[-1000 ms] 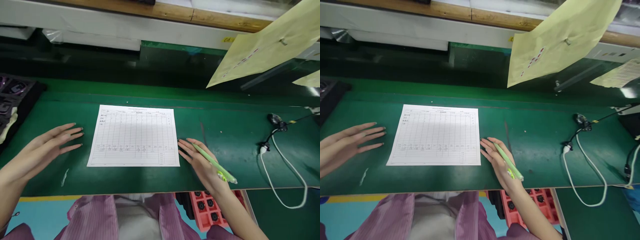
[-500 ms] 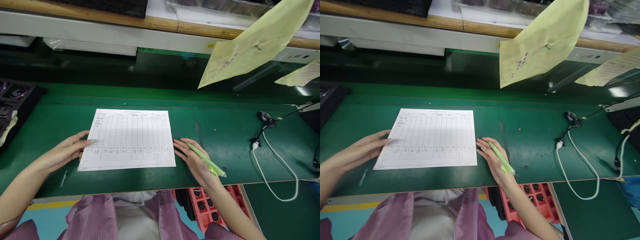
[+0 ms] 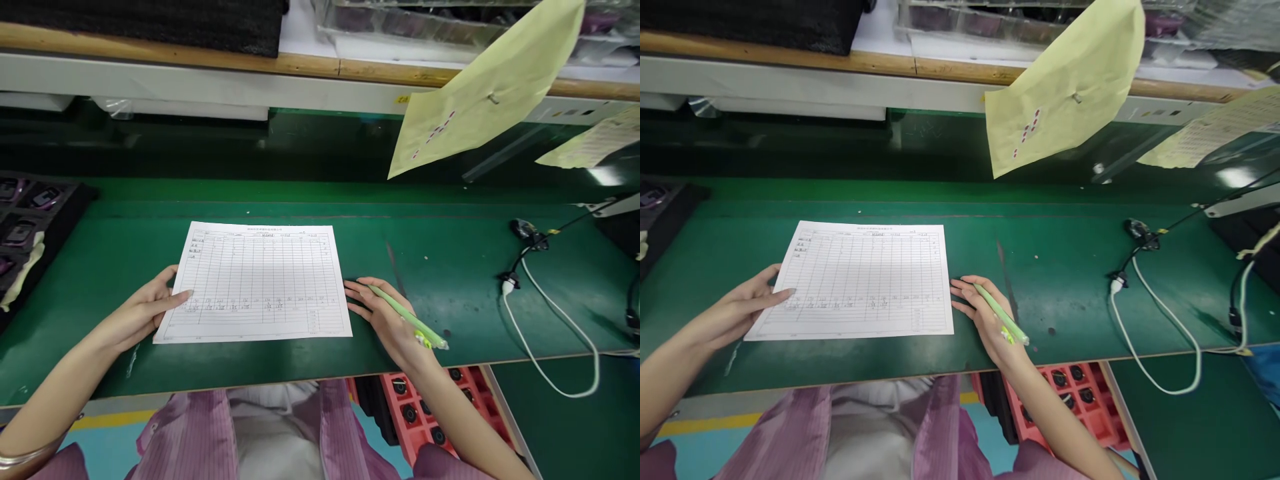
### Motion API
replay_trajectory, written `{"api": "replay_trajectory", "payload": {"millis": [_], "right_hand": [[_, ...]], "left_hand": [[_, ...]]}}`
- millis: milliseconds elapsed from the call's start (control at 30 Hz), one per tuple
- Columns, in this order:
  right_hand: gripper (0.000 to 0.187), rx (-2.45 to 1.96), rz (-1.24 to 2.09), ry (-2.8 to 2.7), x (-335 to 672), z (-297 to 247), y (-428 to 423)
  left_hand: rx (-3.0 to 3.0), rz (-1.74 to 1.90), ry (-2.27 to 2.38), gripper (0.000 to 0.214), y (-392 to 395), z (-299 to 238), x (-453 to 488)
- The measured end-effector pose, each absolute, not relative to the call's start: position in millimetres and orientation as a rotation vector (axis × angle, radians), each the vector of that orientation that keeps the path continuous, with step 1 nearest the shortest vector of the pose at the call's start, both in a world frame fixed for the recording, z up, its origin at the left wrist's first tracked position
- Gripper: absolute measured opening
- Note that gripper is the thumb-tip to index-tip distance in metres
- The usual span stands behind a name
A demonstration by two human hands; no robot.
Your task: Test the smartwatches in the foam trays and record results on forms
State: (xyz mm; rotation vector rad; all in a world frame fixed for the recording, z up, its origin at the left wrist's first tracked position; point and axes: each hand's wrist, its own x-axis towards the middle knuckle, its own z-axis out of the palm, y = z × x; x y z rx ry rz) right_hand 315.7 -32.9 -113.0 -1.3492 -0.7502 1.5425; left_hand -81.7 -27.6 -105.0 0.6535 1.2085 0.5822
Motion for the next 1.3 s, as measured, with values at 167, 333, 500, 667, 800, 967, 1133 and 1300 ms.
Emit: {"api": "replay_trajectory", "payload": {"millis": [167, 333, 500, 667, 800, 967, 1133, 1300], "right_hand": [[0.021, -1.346, 1.525, -0.746, 316.7, -113.9, -32.9], [0.024, -1.317, 1.550, -0.725, 316.7, -111.3, -33.4], [0.033, -1.363, 1.554, -0.716, 310.0, -105.0, -33.4], [0.040, -1.430, 1.543, -0.667, 307.8, -103.4, -31.8], [0.038, -1.458, 1.543, -0.660, 307.6, -102.5, -31.6], [0.033, -1.480, 1.542, -0.680, 306.8, -101.3, -34.5], [0.034, -1.501, 1.482, -0.804, 311.1, -108.0, -36.9], [0.030, -1.466, 1.404, -0.876, 312.2, -109.9, -36.9]], "left_hand": [[0.655, 0.630, 1.191, 0.066, -33.0, -104.4, -79.8], [0.653, 0.703, 1.216, 0.067, -33.8, -97.7, -72.9], [0.659, 0.729, 1.179, 0.074, -32.1, -99.8, -67.9], [0.684, 0.742, 1.176, 0.075, -32.0, -102.4, -68.8], [0.687, 0.780, 1.140, 0.073, -33.6, -104.7, -70.0], [0.720, 0.795, 1.130, 0.077, -36.8, -110.9, -71.8], [0.769, 0.739, 1.133, 0.079, -38.1, -113.9, -74.4], [0.814, 0.727, 1.159, 0.075, -35.6, -105.5, -68.0]]}}
